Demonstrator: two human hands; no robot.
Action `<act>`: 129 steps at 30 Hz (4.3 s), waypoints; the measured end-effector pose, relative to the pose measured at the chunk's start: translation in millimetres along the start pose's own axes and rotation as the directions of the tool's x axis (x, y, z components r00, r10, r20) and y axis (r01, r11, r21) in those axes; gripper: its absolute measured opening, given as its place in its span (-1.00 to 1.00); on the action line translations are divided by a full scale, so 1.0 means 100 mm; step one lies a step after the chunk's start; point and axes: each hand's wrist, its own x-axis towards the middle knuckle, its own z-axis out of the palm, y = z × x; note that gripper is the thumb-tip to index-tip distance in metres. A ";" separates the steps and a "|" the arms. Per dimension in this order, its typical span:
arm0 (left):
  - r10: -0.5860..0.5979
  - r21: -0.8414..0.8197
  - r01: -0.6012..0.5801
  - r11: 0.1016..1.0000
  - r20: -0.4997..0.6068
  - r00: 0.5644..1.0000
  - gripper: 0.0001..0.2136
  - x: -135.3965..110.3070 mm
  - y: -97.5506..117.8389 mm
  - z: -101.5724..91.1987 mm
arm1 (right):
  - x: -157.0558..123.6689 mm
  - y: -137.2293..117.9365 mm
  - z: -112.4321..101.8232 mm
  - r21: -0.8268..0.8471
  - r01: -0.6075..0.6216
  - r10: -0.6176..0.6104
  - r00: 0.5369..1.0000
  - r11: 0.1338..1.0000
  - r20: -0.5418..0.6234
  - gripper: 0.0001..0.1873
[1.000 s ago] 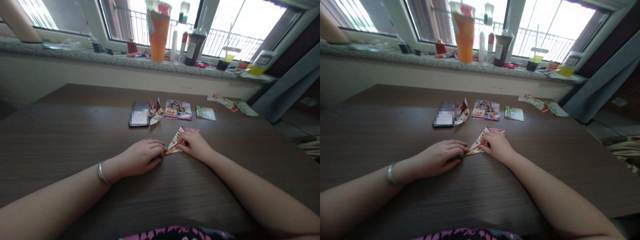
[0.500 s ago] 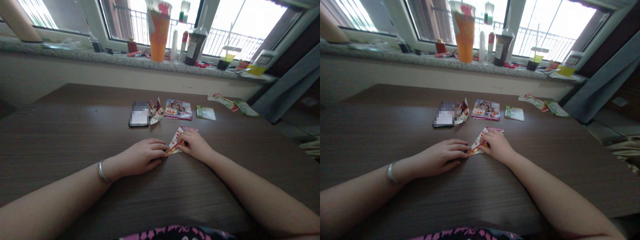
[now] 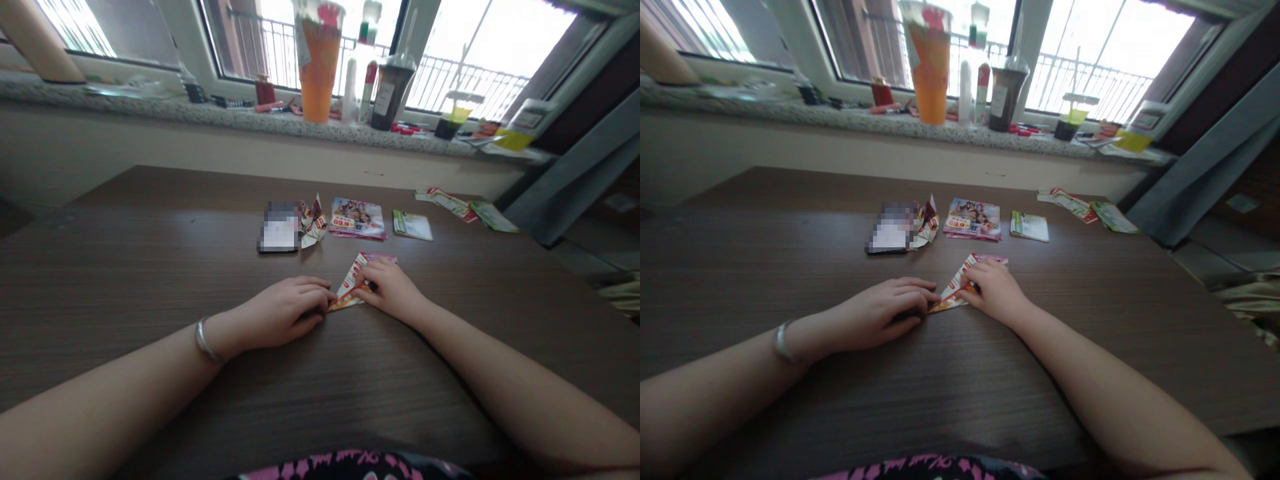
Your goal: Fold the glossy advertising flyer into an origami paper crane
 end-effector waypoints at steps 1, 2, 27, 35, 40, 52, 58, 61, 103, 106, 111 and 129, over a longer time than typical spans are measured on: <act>-0.018 0.001 0.018 1.000 -0.002 1.000 -0.76 0.00 0.00 0.00 | 0.00 0.00 0.00 0.000 0.004 -0.004 1.000 1.000 0.000 -0.86; -0.033 0.007 0.033 0.999 -0.004 0.999 -0.71 0.00 0.00 0.00 | 0.00 0.00 0.00 -0.001 0.010 -0.010 1.000 1.000 -0.002 -0.86; 0.110 0.247 -0.109 0.963 0.012 0.994 -0.61 0.04 0.03 0.09 | 0.06 -0.01 0.01 0.051 0.008 -0.008 1.000 0.999 -0.001 -0.83; 0.101 0.246 -0.101 0.964 0.012 0.995 -0.60 0.04 0.05 0.07 | 0.06 0.02 0.03 0.057 0.019 -0.018 1.000 0.998 -0.018 -0.87; 0.101 0.253 -0.104 0.962 0.026 0.995 -0.63 0.05 0.04 0.07 | 0.06 0.03 0.05 0.047 0.017 -0.016 1.000 0.999 -0.021 -0.85; 0.109 0.243 -0.119 0.963 0.055 0.993 -0.75 0.07 0.09 0.00 | 0.05 0.07 0.08 0.006 0.019 -0.019 1.000 1.000 -0.008 -0.85; 0.094 0.207 -0.106 0.973 0.065 0.993 -0.82 0.09 0.11 -0.04 | 0.04 0.07 0.07 0.013 0.021 -0.021 1.000 1.000 -0.003 -0.85; 0.105 0.176 -0.113 0.978 0.053 0.993 -0.85 0.09 0.09 -0.04 | 0.03 0.06 0.06 0.039 0.025 -0.025 1.000 0.999 -0.009 -0.86; 0.045 0.178 -0.056 0.982 0.064 0.997 -0.55 0.00 0.02 0.05 | -0.06 -0.11 -0.07 -0.069 0.354 -0.355 0.935 0.933 0.002 -0.72; 0.051 0.192 -0.059 0.980 0.048 0.998 -0.54 0.01 0.03 0.05 | -0.08 -0.13 -0.07 -0.074 0.356 -0.356 0.934 0.931 0.020 -0.69; 0.049 0.212 -0.056 0.976 0.039 0.998 -0.53 0.03 0.04 0.05 | -0.09 -0.14 -0.06 -0.089 0.355 -0.354 0.935 0.931 0.027 -0.70; 0.045 0.238 -0.059 0.969 0.063 0.997 -0.59 0.03 0.05 0.07 | -0.06 -0.22 -0.10 -0.209 0.228 -0.219 0.973 0.951 0.069 -0.80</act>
